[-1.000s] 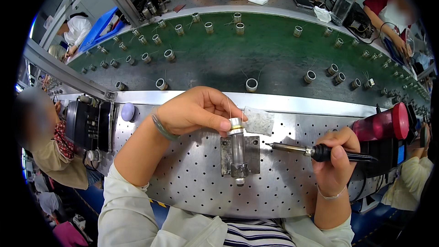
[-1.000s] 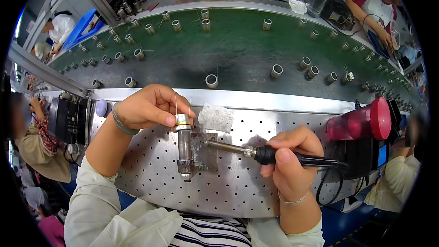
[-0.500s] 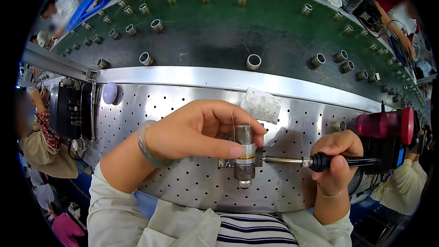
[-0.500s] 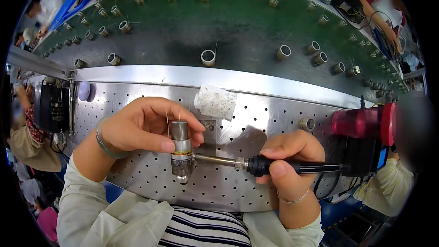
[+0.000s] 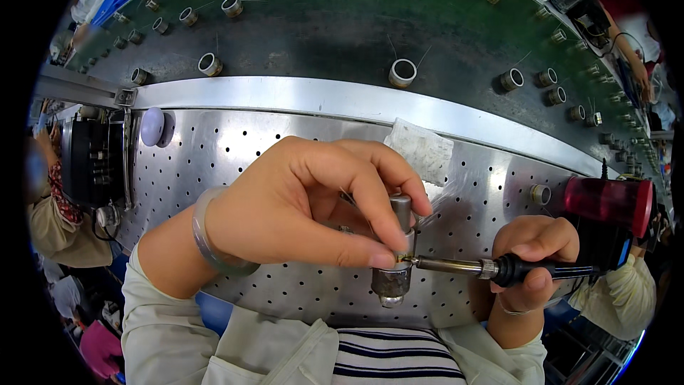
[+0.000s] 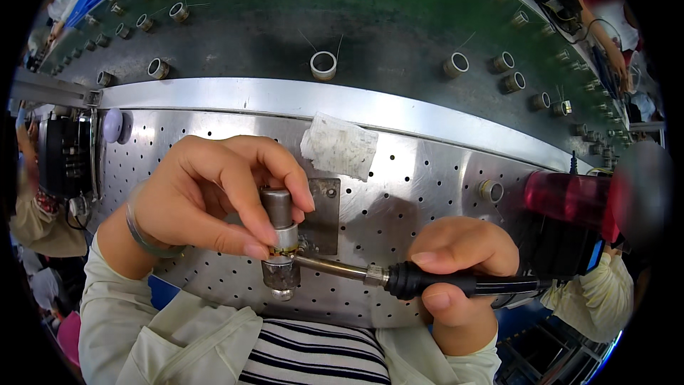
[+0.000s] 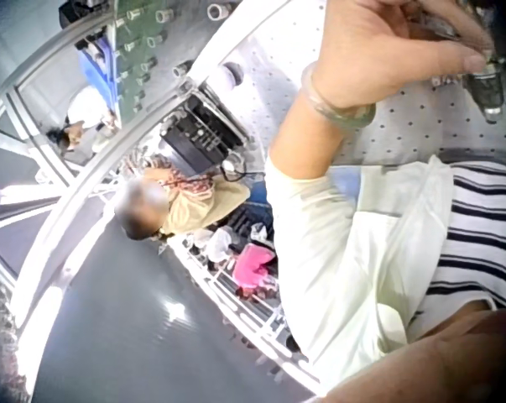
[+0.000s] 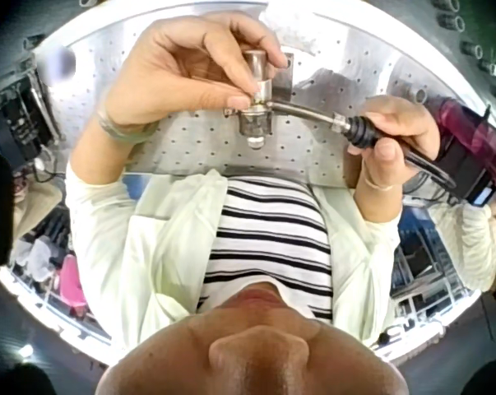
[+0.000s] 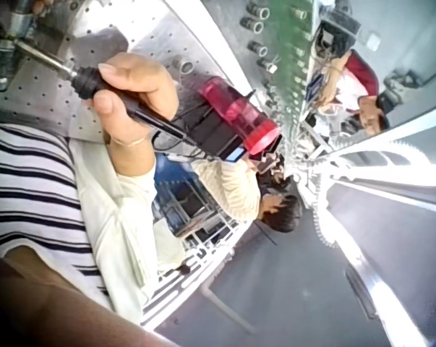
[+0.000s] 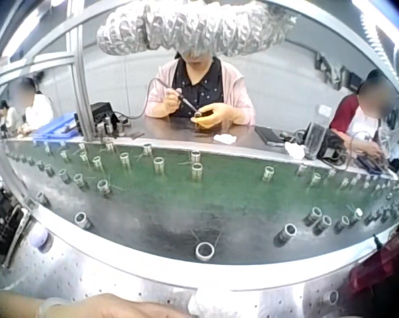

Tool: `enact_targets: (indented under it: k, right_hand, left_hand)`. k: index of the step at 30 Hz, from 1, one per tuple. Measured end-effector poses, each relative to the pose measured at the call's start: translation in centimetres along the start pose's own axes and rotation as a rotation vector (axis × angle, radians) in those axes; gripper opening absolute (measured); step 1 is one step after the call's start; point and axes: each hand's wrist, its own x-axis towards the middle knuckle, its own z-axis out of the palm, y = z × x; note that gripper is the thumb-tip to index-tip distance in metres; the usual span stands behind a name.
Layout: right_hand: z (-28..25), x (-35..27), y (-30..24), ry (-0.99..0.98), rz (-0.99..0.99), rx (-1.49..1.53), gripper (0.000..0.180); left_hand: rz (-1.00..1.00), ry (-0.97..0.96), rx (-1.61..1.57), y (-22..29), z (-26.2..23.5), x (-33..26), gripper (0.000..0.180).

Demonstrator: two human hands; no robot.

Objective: The person uses a soldering iron to solder small cylindrical metal components on a perforated workbench. They repeatedly pick up components, apply solder, and place them back on the table.

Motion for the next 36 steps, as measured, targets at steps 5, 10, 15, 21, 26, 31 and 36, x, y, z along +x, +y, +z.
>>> enact_targets:
  k: [5, 10, 15, 21, 26, 31, 36]
  right_hand:
    - [0.0, 0.2, 0.0, -0.023, -0.02, -0.026, 0.028]
    - [0.1, 0.0, 0.2, 0.011, -0.025, 0.015, 0.028]
    - [-0.1, 0.1, 0.2, -0.018, -0.018, 0.011, 0.027]
    - [-0.4, 0.1, 0.2, -0.065, -0.036, -0.009, 0.027]
    - [-0.6, 0.1, 0.3, -0.085, -0.058, -0.042, 0.027]
    - [-0.8, 0.1, 0.0, -0.116, -0.052, -0.047, 0.028]
    - [-0.6, 0.3, -0.2, -0.117, -0.07, -0.094, 0.027]
  left_hand:
    - [0.054, -0.033, 0.028, -0.2, -0.2, 0.0, 0.017]
    - [0.054, -0.027, 0.027, -0.1, -0.1, 0.0, 0.017]
    - [0.052, -0.02, 0.037, -0.2, -0.1, 0.0, 0.017]
    - [0.037, -0.071, 0.013, -0.2, -0.6, 0.1, 0.029]
    - [-0.137, -0.031, -0.189, 0.3, 0.0, 0.6, 0.057]
    - [-0.156, -0.007, -0.194, 0.3, 0.3, 0.5, 0.063]
    - [-0.178, -0.003, -0.12, 1.4, 0.7, 0.5, 0.072]
